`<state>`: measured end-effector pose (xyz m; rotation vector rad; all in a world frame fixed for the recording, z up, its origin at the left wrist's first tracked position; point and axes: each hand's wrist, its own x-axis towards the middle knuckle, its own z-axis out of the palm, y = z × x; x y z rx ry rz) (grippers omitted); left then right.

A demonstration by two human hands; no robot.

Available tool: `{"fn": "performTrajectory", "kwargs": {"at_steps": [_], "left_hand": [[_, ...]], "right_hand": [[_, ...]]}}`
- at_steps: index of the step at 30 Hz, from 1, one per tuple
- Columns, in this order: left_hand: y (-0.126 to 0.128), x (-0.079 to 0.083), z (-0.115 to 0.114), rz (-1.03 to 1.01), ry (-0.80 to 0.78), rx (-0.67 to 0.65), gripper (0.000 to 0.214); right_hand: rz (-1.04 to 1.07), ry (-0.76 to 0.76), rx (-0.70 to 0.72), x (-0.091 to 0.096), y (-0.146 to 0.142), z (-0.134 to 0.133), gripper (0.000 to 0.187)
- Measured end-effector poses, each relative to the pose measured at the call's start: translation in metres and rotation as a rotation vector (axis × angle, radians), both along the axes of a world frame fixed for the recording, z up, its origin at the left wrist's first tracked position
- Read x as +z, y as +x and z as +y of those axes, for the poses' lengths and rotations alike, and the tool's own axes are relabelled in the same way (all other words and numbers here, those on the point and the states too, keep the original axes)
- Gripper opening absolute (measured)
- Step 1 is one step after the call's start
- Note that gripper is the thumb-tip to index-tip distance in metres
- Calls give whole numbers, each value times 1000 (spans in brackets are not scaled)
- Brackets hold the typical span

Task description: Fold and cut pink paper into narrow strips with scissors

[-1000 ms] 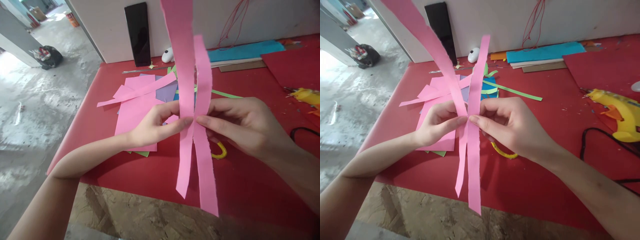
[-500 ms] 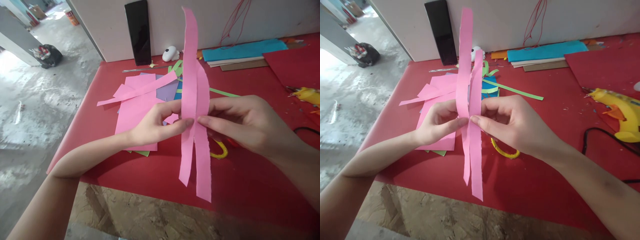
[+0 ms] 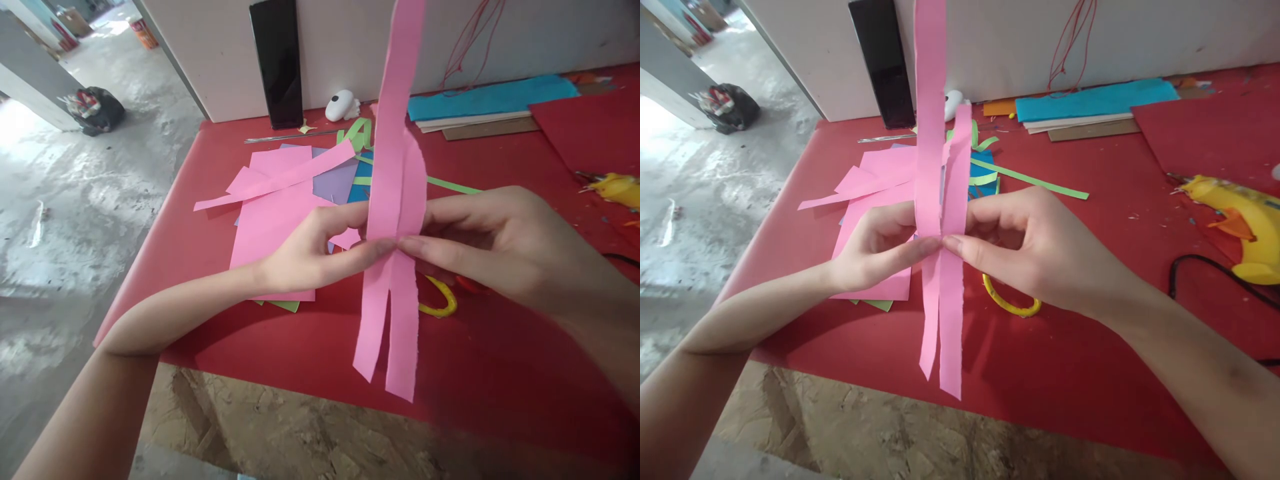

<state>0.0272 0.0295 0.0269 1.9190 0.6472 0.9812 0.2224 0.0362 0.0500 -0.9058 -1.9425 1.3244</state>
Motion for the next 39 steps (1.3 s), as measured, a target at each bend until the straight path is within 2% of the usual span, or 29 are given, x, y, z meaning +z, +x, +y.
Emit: {"fn": "performTrajectory", "kwargs": {"at_steps": [7,11,14,18,23,26,33,36,39], "left_hand": [[0,-2,0,42,54,8,15],[-1,0,-1,87,109,-2,16],[-1,1,-2,90,143,-13,17],[-1,2,-2,74,69,-9,16],[-1,3,-3,69,-72,14,20],[-1,5,-3,64,-111,15,23],[0,7,-5,58,-143,-9,21],[-1,7,-5,58,-156,-38,20],[-3,7,-2,10,-167,-22,19]], "right_hand": [[23,-24,34,-1,0,2,11],[-47,-89,61,-1,1,1,30],[-62,-163,84,-1,2,0,35],[-41,-179,85,0,3,0,31],[-8,-92,83,2,1,2,19],[9,-115,103,3,0,4,15],[50,-245,116,-1,1,4,32],[69,-275,153,-3,2,5,32],[100,-265,101,-4,3,7,29]]}}
